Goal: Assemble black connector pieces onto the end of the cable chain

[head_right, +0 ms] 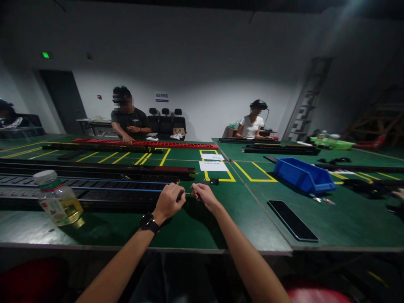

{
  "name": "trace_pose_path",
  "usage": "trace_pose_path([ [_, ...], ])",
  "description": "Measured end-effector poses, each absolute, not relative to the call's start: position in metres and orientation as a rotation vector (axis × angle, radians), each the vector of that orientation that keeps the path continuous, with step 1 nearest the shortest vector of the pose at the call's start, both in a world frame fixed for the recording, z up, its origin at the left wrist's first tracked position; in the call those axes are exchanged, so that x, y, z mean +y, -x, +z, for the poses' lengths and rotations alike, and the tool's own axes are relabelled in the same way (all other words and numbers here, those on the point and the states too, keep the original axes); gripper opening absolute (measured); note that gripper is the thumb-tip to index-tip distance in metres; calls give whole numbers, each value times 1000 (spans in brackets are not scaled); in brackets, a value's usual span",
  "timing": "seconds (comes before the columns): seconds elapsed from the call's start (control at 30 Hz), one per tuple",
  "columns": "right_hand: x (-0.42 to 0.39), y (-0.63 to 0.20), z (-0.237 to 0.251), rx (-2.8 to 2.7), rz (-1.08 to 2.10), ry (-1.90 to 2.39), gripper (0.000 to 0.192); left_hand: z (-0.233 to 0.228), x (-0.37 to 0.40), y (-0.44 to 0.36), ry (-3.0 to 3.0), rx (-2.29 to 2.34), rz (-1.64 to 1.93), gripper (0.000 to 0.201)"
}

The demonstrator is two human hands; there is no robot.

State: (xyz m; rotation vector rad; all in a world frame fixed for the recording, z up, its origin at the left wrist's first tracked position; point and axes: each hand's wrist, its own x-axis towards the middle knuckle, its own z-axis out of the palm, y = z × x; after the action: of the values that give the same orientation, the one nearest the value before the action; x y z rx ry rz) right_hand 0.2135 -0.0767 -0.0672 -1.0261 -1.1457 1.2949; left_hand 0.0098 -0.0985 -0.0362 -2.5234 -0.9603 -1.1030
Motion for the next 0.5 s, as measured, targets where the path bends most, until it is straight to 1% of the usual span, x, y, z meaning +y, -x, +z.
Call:
trace_pose_path([
  [0.13, -71, -219, -72, -998, 1199, 1096, 48, -37, -98, -10, 2511, -989, -1150, 5],
  [0.3, -71, -219, -75, -963, 1179, 1115, 36, -36, -99, -9, 2530, -1004, -1117, 5],
  [0.5, -69, -218, -73, -1026, 1176, 1156, 32, -36, -100, -10, 2545, -1013, -1124, 7],
])
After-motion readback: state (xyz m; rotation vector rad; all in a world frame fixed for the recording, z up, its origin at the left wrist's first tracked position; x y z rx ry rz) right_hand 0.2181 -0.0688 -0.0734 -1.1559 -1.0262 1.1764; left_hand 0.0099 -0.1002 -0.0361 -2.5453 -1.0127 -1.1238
